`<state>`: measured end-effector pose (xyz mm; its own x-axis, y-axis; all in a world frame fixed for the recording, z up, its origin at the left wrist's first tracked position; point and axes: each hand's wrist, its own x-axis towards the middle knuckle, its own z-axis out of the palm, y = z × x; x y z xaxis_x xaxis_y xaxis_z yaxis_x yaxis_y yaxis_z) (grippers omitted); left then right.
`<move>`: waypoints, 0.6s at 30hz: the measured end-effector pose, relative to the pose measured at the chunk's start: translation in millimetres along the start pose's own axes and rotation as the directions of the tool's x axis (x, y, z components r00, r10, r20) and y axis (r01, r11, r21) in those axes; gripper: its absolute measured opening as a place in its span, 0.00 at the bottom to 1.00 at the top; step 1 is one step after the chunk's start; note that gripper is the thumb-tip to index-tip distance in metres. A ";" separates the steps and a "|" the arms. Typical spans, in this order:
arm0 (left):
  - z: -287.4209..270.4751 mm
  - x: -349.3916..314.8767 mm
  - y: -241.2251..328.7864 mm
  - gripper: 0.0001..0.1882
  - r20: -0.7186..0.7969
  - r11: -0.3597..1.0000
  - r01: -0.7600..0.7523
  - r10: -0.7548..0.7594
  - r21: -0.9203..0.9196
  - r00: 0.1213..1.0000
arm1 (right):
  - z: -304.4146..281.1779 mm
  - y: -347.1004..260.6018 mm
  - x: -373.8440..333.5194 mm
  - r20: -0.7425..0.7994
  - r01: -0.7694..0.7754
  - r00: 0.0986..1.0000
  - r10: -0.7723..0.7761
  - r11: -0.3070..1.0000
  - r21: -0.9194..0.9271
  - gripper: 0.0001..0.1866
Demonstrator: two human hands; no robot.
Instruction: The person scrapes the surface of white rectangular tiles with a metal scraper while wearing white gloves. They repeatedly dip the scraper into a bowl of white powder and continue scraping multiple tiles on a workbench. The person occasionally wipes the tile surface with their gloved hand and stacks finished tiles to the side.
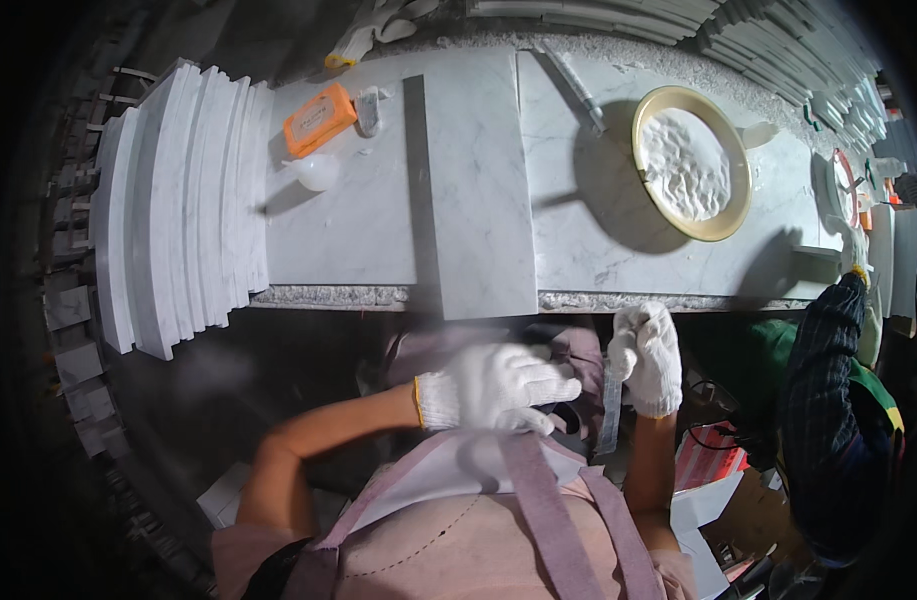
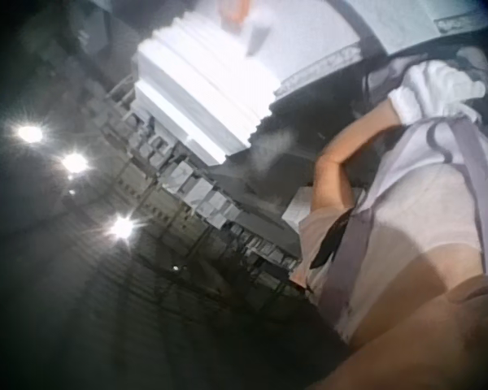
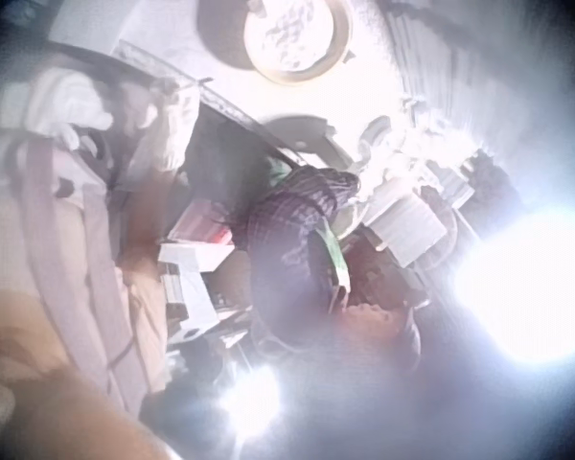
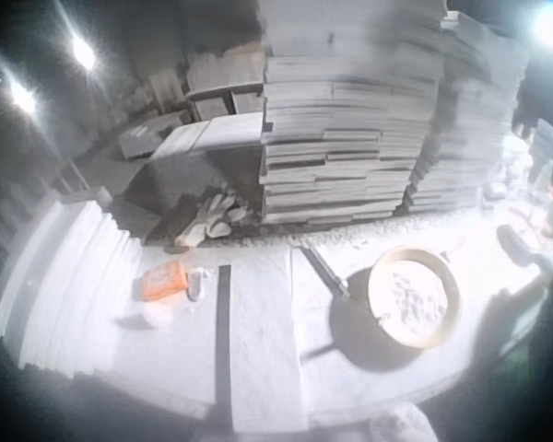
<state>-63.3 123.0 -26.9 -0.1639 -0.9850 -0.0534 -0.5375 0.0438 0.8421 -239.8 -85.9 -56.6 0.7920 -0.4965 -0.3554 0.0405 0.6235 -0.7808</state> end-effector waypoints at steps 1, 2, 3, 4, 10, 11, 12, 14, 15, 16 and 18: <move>-2.4 -1.4 3.4 0.32 -0.183 0.990 -0.099 0.116 0.099 0.976 | 2.0 -2.2 -1.0 -0.018 -0.007 1.000 0.006 1.000 -0.008 0.24; -7.2 1.5 2.8 0.30 -0.332 0.975 -0.171 0.209 0.140 0.920 | 4.0 -3.8 -0.4 -0.036 0.027 0.999 -0.028 0.999 -0.039 0.23; -13.1 -1.5 5.8 0.28 -0.364 0.974 -0.151 0.203 0.167 0.909 | 6.3 -4.6 -0.4 -0.076 0.026 0.997 -0.030 0.998 -0.048 0.22; -18.1 -4.0 9.4 0.26 -0.412 0.965 -0.142 0.224 0.220 0.883 | 7.9 -4.7 0.3 -0.109 0.033 0.993 -0.038 0.998 -0.048 0.20; -50.0 -20.1 0.9 0.20 -0.404 0.931 0.034 0.124 0.363 0.907 | 7.6 13.9 4.1 -0.160 0.037 0.987 -0.019 0.993 0.112 0.16; -56.2 -22.0 -4.7 0.21 -0.469 0.896 0.069 0.163 0.439 0.868 | 6.4 18.3 4.6 -0.140 0.042 0.990 -0.027 0.993 0.110 0.17; -64.3 -24.0 -11.8 0.22 -0.529 0.856 0.101 0.217 0.507 0.820 | 5.0 21.7 5.0 -0.118 0.048 0.992 -0.035 0.993 0.106 0.18; -80.8 -29.0 -24.1 0.22 -0.620 0.779 0.309 0.126 0.546 0.775 | 3.4 26.6 4.7 -0.157 0.020 0.988 -0.003 0.994 0.106 0.18; -87.2 -30.6 -29.5 0.23 -0.636 0.750 0.369 0.088 0.549 0.767 | 3.1 27.9 4.9 -0.169 0.021 0.986 -0.002 0.994 0.107 0.17; -89.6 -33.1 -31.1 0.23 -0.613 0.741 0.382 0.050 0.552 0.788 | 3.2 28.5 5.7 -0.180 0.021 0.984 -0.001 0.994 0.107 0.17; -89.7 -37.0 -31.3 0.22 -0.579 0.723 0.406 -0.012 0.558 0.815 | 4.1 27.3 7.0 -0.210 0.014 0.978 0.010 0.994 0.112 0.16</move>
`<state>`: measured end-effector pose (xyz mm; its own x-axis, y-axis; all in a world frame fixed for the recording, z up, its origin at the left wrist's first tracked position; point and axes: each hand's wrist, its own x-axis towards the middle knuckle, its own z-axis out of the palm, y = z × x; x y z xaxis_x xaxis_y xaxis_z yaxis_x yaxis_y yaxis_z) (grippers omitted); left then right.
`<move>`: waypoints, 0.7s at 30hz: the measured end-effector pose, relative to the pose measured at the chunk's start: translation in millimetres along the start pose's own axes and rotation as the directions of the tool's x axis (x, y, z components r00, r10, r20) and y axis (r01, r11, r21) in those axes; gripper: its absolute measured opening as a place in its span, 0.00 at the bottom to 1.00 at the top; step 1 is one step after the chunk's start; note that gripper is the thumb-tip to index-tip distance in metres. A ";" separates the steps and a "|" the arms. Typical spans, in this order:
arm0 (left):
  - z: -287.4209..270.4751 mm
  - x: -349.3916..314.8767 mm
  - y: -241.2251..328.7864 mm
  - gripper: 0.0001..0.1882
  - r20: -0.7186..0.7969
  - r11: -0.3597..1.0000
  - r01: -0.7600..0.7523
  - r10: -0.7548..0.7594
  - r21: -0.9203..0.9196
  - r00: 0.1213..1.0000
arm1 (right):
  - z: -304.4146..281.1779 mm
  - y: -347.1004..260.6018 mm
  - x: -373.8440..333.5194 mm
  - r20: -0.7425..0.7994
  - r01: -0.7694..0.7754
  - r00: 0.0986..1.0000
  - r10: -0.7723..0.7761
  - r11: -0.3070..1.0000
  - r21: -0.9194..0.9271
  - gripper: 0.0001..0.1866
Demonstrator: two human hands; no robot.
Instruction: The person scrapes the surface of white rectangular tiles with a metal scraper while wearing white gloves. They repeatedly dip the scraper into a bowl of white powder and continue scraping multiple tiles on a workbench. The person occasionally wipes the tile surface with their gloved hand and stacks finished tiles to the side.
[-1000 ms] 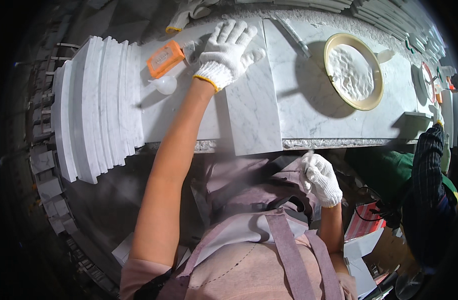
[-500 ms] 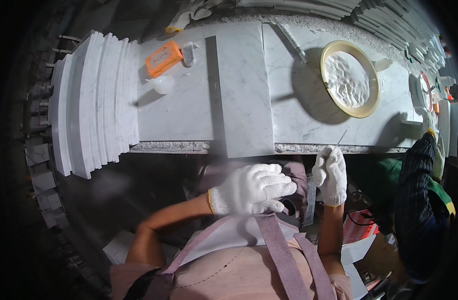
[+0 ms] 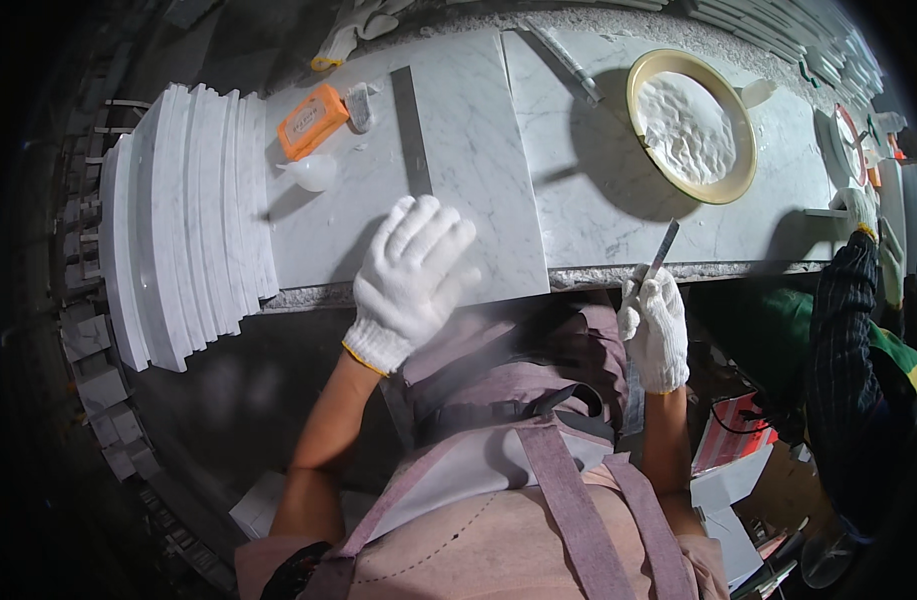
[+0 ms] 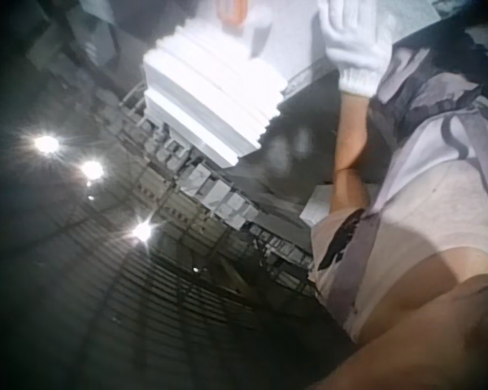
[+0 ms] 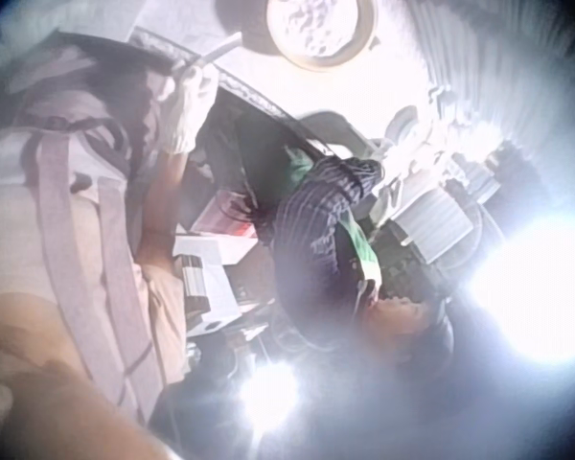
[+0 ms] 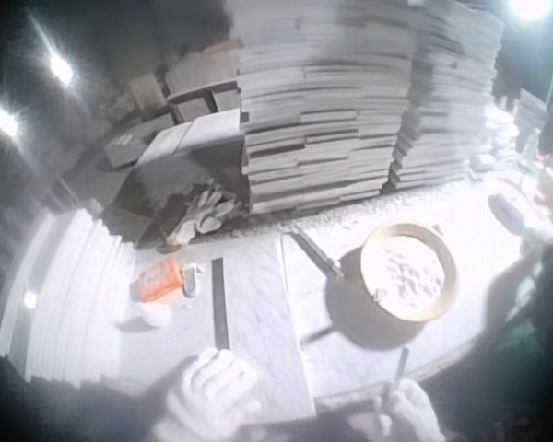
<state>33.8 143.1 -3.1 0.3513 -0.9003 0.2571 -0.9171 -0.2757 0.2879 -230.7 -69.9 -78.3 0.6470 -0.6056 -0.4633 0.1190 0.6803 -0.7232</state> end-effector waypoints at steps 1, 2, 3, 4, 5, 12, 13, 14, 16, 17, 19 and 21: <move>1.1 -2.8 4.0 0.22 -0.022 0.999 -0.044 0.043 -0.009 0.999 | 0.9 -1.4 0.5 -0.011 0.007 1.000 -0.007 1.000 -0.006 0.15; 1.3 -7.1 9.3 0.22 -0.012 0.998 -0.064 0.063 -0.026 0.998 | 2.2 -2.4 1.0 -0.021 0.014 1.000 -0.014 1.000 -0.010 0.15; 1.7 -12.1 16.4 0.21 -0.002 0.996 -0.078 0.078 -0.049 0.997 | 3.4 -3.6 1.3 -0.007 0.040 0.999 -0.040 0.999 -0.020 0.15; 1.8 -16.4 22.6 0.20 -0.002 0.992 -0.100 0.100 -0.073 0.995 | 4.6 -4.5 1.2 0.015 0.030 0.999 -0.030 0.999 -0.027 0.14; 2.2 -19.2 27.5 0.20 -0.033 0.988 -0.121 0.118 -0.096 0.992 | 5.6 -5.1 1.1 0.042 0.009 0.999 -0.008 1.000 -0.022 0.13; -5.3 -9.0 24.2 0.16 -0.152 0.994 -0.088 0.078 -0.060 0.985 | 12.5 -1.2 0.9 0.008 -0.005 1.000 0.005 0.999 -0.041 0.14; -4.6 -3.5 20.3 0.18 -0.121 0.998 -0.049 0.045 -0.034 0.992 | 13.4 -0.8 1.2 0.007 -0.011 1.000 0.011 0.999 -0.047 0.14; -3.0 2.9 15.3 0.19 -0.105 1.000 -0.025 0.026 0.004 0.994 | 13.8 -1.8 0.9 0.005 -0.016 1.000 0.017 0.998 -0.053 0.14; 2.0 15.6 4.9 0.21 -0.077 0.997 0.021 -0.015 0.078 0.997 | 14.7 -3.4 0.4 0.036 -0.021 0.999 0.023 0.998 -0.057 0.13; 2.1 19.8 -0.9 0.22 0.021 0.994 0.066 -0.068 0.083 0.997 | 15.0 -4.6 -0.2 0.059 -0.001 0.998 0.002 1.000 -0.024 0.12; 9.3 33.5 -12.9 0.22 -0.023 0.994 0.052 -0.050 0.099 0.998 | 16.8 -5.3 -1.2 0.033 0.015 0.999 -0.012 0.995 -0.100 0.14; 17.7 51.1 -26.4 0.21 -0.069 0.991 0.045 -0.036 0.125 0.997 | 18.9 -5.1 -2.4 0.010 0.025 1.000 -0.023 0.987 -0.159 0.15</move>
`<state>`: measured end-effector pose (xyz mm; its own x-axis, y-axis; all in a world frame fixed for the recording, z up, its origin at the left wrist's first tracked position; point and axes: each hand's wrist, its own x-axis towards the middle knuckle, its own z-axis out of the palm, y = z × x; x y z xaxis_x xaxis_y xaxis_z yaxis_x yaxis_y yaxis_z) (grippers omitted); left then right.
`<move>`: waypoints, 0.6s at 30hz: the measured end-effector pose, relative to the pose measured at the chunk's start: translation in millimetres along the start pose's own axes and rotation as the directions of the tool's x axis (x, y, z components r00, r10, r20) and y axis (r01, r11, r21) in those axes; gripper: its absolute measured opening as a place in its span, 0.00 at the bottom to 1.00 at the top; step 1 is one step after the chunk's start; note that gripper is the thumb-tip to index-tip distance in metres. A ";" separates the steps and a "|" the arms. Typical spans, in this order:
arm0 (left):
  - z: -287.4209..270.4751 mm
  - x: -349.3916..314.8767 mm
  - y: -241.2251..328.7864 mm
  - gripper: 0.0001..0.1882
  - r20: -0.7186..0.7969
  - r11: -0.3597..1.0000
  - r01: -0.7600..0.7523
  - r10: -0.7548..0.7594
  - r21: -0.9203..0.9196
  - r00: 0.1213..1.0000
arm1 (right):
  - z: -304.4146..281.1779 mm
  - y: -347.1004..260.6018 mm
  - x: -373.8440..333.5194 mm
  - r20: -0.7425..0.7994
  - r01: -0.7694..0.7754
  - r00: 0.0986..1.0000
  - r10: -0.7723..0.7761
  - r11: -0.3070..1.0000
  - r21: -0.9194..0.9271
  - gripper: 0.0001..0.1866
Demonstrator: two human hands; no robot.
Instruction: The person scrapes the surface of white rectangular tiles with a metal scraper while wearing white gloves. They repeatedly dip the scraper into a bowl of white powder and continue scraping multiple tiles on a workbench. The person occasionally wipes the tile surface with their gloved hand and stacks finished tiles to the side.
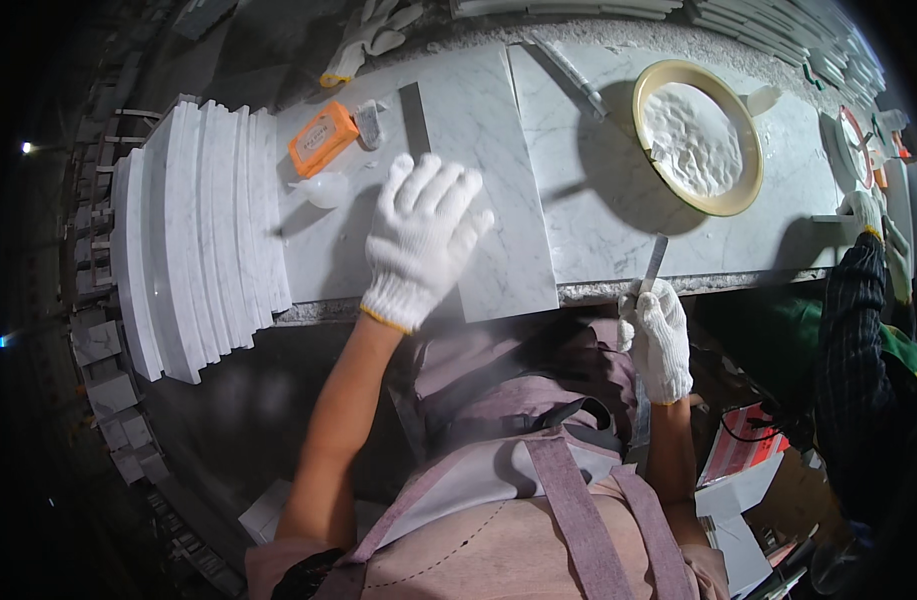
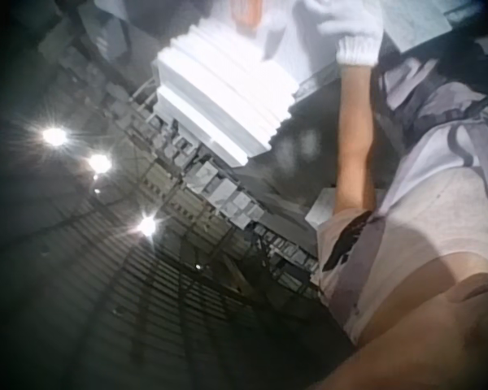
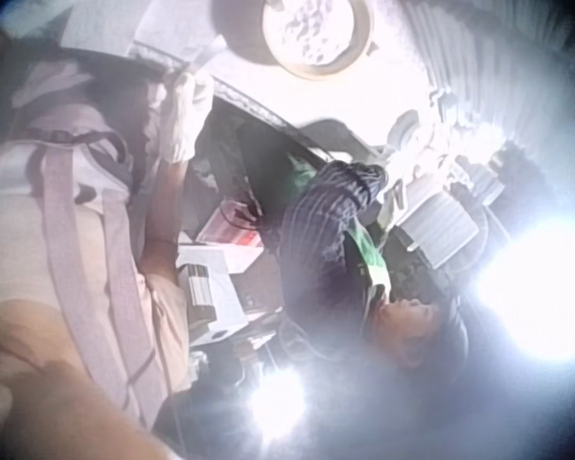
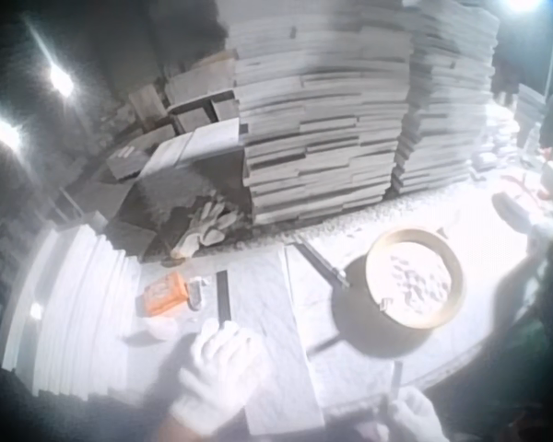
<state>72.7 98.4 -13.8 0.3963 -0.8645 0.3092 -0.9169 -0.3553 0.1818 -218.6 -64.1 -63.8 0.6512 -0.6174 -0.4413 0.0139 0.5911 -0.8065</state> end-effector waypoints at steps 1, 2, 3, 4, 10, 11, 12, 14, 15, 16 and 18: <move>4.0 8.3 -5.9 0.20 -0.011 1.000 -0.003 0.003 0.003 1.000 | 1.0 0.1 -0.4 -0.015 -0.009 1.000 0.008 0.999 -0.039 0.16; 7.2 16.4 -11.5 0.20 -0.021 1.000 -0.006 0.006 0.005 1.000 | 2.0 0.2 -0.8 -0.022 -0.002 1.000 0.000 0.998 -0.068 0.17; 10.3 24.8 -16.7 0.19 -0.041 1.000 -0.017 0.017 0.005 0.999 | 2.9 0.3 -1.0 -0.029 -0.024 0.999 0.022 0.997 -0.079 0.18; 12.3 33.1 -22.7 0.18 -0.044 1.000 -0.029 0.029 0.005 0.999 | 3.7 0.5 -0.9 -0.027 -0.029 0.999 0.027 0.996 -0.079 0.19; 15.2 46.2 -27.7 0.18 -0.056 0.997 -0.068 0.070 0.035 0.996 | 8.5 -1.7 2.7 -0.001 -0.010 1.000 0.010 0.998 -0.068 0.19; 13.2 41.4 -24.7 0.19 -0.032 0.998 -0.057 0.057 0.009 0.998 | 10.0 -3.3 3.6 0.010 0.012 1.000 -0.011 0.998 -0.068 0.19; 10.9 35.9 -21.1 0.19 -0.016 0.998 -0.057 0.057 0.008 0.998 | 11.7 -5.8 4.2 0.008 -0.010 1.000 0.011 0.996 -0.087 0.18; 4.9 22.7 -11.6 0.20 -0.034 0.997 -0.073 0.073 -0.013 0.997 | 16.1 -12.9 5.4 0.020 -0.009 1.000 0.011 0.994 -0.110 0.17; 0.7 15.0 -5.8 0.20 -0.016 0.997 -0.074 0.074 -0.019 0.997 | 18.8 -17.4 5.8 0.030 -0.038 0.999 0.044 0.986 -0.161 0.16; -4.1 6.8 1.1 0.21 0.001 0.997 -0.070 0.071 -0.026 0.998 | 21.8 -22.8 6.3 0.031 -0.054 0.998 0.062 0.977 -0.207 0.16; -14.5 -10.0 16.4 0.23 0.057 0.998 -0.046 0.048 -0.030 0.997 | 31.3 -31.4 10.6 0.042 0.019 0.999 -0.004 0.936 -0.353 0.16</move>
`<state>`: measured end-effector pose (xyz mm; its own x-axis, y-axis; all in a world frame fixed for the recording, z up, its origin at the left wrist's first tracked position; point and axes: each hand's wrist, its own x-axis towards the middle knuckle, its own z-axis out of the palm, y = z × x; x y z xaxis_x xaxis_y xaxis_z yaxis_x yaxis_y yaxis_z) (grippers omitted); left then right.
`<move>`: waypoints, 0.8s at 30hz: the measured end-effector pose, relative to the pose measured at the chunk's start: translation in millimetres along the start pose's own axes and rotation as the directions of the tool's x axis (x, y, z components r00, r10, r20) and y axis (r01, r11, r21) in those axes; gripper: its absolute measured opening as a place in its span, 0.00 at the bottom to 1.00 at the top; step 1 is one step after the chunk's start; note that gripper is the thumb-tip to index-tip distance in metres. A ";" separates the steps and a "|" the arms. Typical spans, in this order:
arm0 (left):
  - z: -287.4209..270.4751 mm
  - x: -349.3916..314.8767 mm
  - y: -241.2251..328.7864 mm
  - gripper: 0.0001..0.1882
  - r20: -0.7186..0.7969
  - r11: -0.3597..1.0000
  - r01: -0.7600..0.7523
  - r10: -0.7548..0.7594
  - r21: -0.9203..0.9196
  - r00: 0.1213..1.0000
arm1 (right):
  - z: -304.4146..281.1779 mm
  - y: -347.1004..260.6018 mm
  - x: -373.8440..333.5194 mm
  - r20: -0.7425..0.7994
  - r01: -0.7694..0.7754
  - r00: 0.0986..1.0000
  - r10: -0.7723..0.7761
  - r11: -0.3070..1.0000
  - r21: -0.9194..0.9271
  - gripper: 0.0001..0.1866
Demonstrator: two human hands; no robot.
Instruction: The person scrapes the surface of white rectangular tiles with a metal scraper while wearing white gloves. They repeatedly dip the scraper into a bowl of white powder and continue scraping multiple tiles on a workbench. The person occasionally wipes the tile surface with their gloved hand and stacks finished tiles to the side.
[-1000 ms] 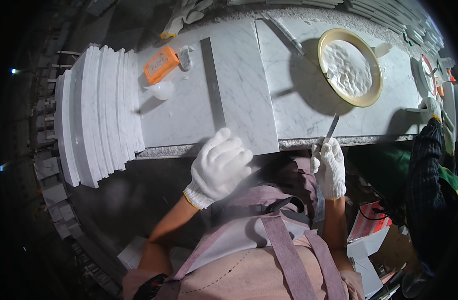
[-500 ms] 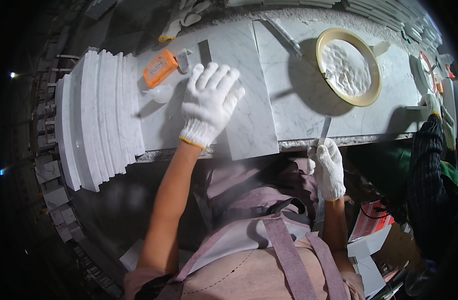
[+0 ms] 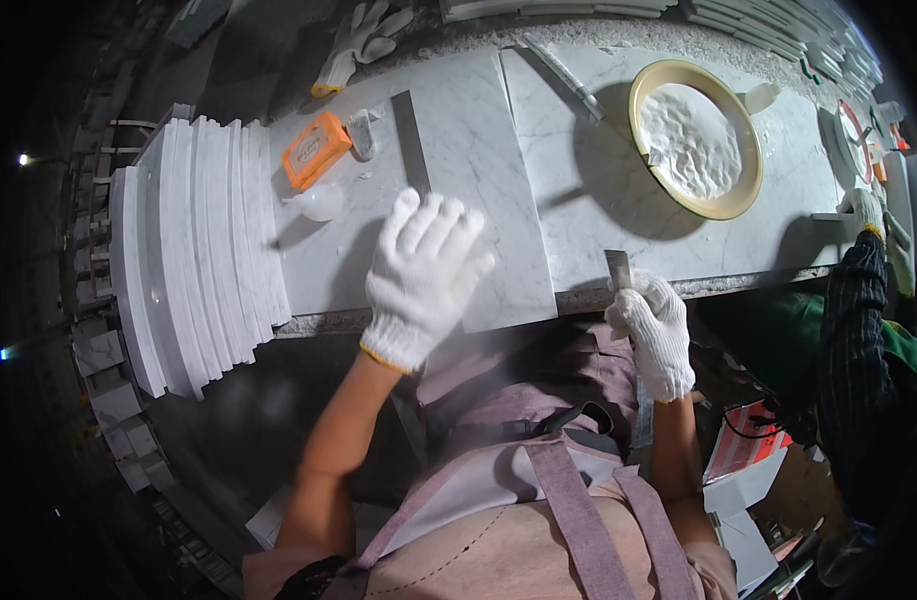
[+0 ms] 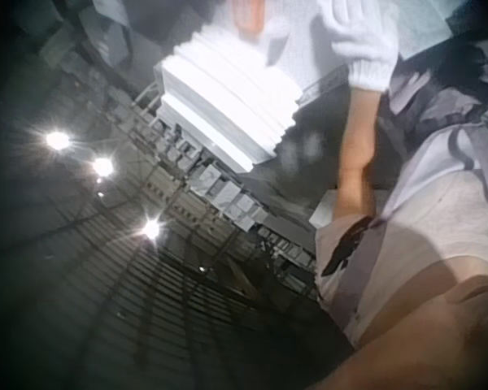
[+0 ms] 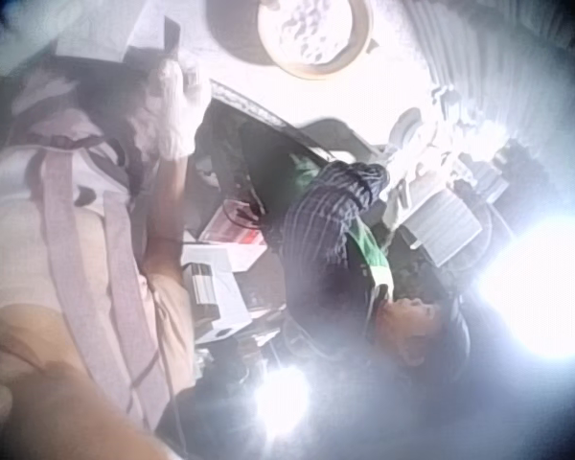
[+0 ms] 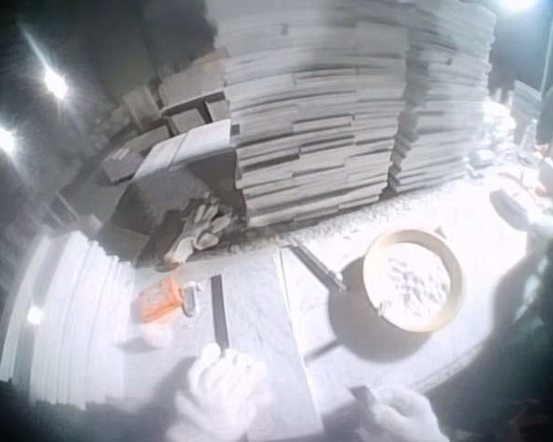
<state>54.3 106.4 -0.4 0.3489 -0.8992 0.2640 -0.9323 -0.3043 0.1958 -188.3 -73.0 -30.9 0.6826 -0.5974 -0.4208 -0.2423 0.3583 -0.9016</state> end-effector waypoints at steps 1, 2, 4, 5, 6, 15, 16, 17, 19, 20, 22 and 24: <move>-4.3 -8.0 7.8 0.23 0.036 1.000 0.026 -0.025 -0.013 0.999 | 4.0 -5.7 3.5 0.001 -0.016 1.000 0.016 0.999 -0.046 0.15; -8.9 -15.9 15.3 0.23 0.074 0.999 0.049 -0.047 -0.023 0.996 | 7.7 -11.6 7.1 0.002 -0.030 1.000 0.030 0.995 -0.092 0.15; -13.3 -27.4 27.5 0.21 0.106 0.993 0.097 -0.090 -0.061 0.990 | 21.2 -20.2 19.6 -0.023 -0.046 0.999 0.042 0.971 -0.237 0.13; -12.4 -30.2 30.6 0.19 0.057 0.996 0.071 -0.068 -0.045 0.996 | 29.2 -24.1 27.3 0.038 0.064 0.998 -0.056 0.964 -0.259 0.13; -10.3 -32.3 34.1 0.18 -0.009 0.998 0.045 -0.046 -0.046 0.999 | 38.4 -27.6 35.5 0.083 0.154 0.987 -0.134 0.936 -0.316 0.13; -1.3 -51.3 35.3 0.17 -0.042 0.996 0.091 -0.092 -0.011 0.995 | 105.1 -56.4 91.4 0.322 0.471 0.858 -0.399 0.365 -0.803 0.22; -0.6 -52.1 35.4 0.17 -0.033 0.995 0.099 -0.100 -0.016 0.994 | 108.3 -58.0 92.8 0.339 0.464 0.862 -0.376 0.320 -0.826 0.22; -0.2 -52.5 34.8 0.17 -0.010 0.991 0.128 -0.128 -0.034 0.992 | 111.1 -58.9 93.6 0.358 0.459 0.866 -0.349 0.272 -0.846 0.22; 2.0 -52.0 35.6 0.16 -0.054 0.992 0.117 -0.119 -0.036 0.991 | 115.4 -59.6 96.7 0.371 0.470 0.850 -0.373 0.223 -0.854 0.21; 2.1 -52.1 35.1 0.15 -0.051 0.992 0.121 -0.124 -0.044 0.991 | 117.3 -59.2 98.4 0.377 0.474 0.844 -0.382 0.200 -0.857 0.21; 3.1 -51.5 34.1 0.15 -0.066 0.993 0.110 -0.112 -0.038 0.991 | 120.4 -57.8 102.0 0.393 0.493 0.830 -0.397 0.190 -0.849 0.20; 3.7 -51.5 32.8 0.15 -0.068 0.994 0.102 -0.104 -0.033 0.992 | 122.5 -56.4 106.8 0.414 0.546 0.792 -0.450 0.216 -0.810 0.19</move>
<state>5.4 141.6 -11.1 0.4495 -0.8394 0.3055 -0.8882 -0.3838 0.2524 -17.3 -69.1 -12.7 0.9345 -0.3374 0.1134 -0.2382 -0.8296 -0.5051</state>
